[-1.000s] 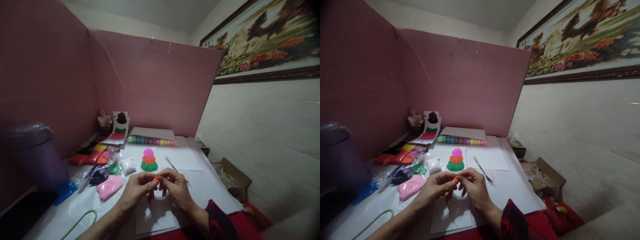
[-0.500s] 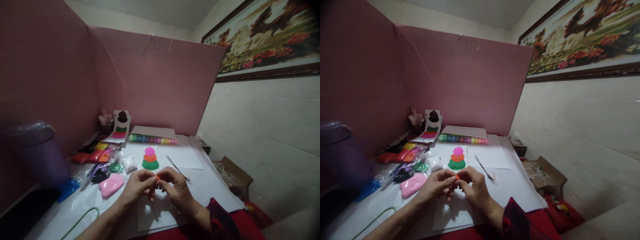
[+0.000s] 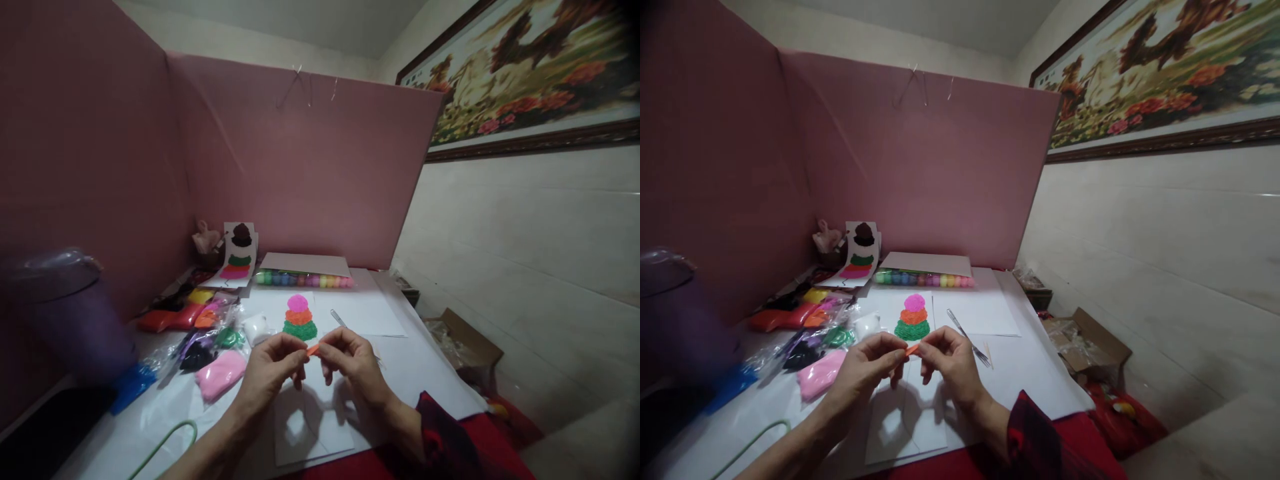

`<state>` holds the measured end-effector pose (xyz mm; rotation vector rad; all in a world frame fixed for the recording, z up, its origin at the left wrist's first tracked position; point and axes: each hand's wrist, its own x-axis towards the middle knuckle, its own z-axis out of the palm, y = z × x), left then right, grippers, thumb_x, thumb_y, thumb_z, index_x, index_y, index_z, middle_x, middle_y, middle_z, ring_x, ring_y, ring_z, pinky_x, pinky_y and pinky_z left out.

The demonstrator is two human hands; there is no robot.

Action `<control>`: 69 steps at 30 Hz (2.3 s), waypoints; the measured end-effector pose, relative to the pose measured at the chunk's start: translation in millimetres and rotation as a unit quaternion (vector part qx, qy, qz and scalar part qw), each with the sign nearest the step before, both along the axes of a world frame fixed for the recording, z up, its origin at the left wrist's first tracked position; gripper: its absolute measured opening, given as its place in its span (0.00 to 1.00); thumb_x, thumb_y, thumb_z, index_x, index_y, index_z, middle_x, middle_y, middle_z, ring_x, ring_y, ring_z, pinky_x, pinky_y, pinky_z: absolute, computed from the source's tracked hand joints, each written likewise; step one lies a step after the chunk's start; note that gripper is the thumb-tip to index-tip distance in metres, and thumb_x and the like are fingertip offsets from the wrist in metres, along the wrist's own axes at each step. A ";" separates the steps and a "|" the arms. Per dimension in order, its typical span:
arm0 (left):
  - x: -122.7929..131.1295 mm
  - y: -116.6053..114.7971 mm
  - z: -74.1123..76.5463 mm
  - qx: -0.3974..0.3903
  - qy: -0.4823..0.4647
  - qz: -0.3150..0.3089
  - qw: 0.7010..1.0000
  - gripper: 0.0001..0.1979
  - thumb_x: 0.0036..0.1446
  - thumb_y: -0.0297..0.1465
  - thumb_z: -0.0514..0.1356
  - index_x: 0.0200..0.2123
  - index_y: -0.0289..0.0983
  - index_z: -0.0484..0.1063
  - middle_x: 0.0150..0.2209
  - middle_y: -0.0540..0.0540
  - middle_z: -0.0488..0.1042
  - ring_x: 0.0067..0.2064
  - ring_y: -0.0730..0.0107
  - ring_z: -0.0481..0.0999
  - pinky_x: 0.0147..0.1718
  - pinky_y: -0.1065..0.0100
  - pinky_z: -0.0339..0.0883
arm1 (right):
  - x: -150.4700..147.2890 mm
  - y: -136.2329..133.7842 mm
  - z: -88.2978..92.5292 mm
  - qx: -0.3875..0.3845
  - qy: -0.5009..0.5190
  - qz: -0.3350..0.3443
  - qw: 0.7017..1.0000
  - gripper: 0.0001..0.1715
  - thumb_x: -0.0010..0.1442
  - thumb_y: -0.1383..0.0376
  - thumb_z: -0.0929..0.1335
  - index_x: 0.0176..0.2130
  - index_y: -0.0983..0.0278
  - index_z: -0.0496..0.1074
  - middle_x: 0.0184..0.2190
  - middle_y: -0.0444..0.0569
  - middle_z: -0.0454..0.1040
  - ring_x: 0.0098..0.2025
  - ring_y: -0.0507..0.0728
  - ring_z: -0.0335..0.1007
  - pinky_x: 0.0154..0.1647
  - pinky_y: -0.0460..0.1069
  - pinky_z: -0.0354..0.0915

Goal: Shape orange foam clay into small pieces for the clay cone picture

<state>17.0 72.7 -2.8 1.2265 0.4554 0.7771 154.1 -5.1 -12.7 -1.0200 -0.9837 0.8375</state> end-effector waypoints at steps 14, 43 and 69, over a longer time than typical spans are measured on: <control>2.3 3.5 -11.5 0.015 -0.005 -0.018 1.000 0.13 0.41 0.33 0.68 0.31 0.33 0.77 0.19 0.51 0.70 0.17 0.79 0.64 0.13 0.75 0.61 | -6.4 -0.4 2.8 0.034 0.015 0.029 0.999 0.11 0.51 0.62 0.72 0.30 0.68 0.70 0.17 0.42 0.71 0.17 0.49 0.66 0.16 0.42 0.65; 0.3 -11.1 2.6 0.089 0.047 0.024 0.995 0.18 0.49 0.37 0.63 0.41 0.32 0.73 0.19 0.52 0.68 0.21 0.75 0.66 0.18 0.74 0.61 | -9.4 -13.9 -2.1 0.090 -0.224 -0.045 0.970 0.09 0.63 0.65 0.61 0.44 0.64 0.64 0.31 0.48 0.71 0.28 0.53 0.71 0.22 0.46 0.67; -0.7 -7.0 1.0 0.042 0.043 -0.021 0.998 0.14 0.46 0.38 0.65 0.29 0.32 0.72 0.23 0.47 0.73 0.23 0.72 0.70 0.17 0.73 0.64 | -6.8 -15.3 5.8 0.135 -0.359 -0.095 0.918 0.07 0.58 0.72 0.65 0.37 0.62 0.70 0.30 0.47 0.70 0.31 0.54 0.68 0.30 0.48 0.67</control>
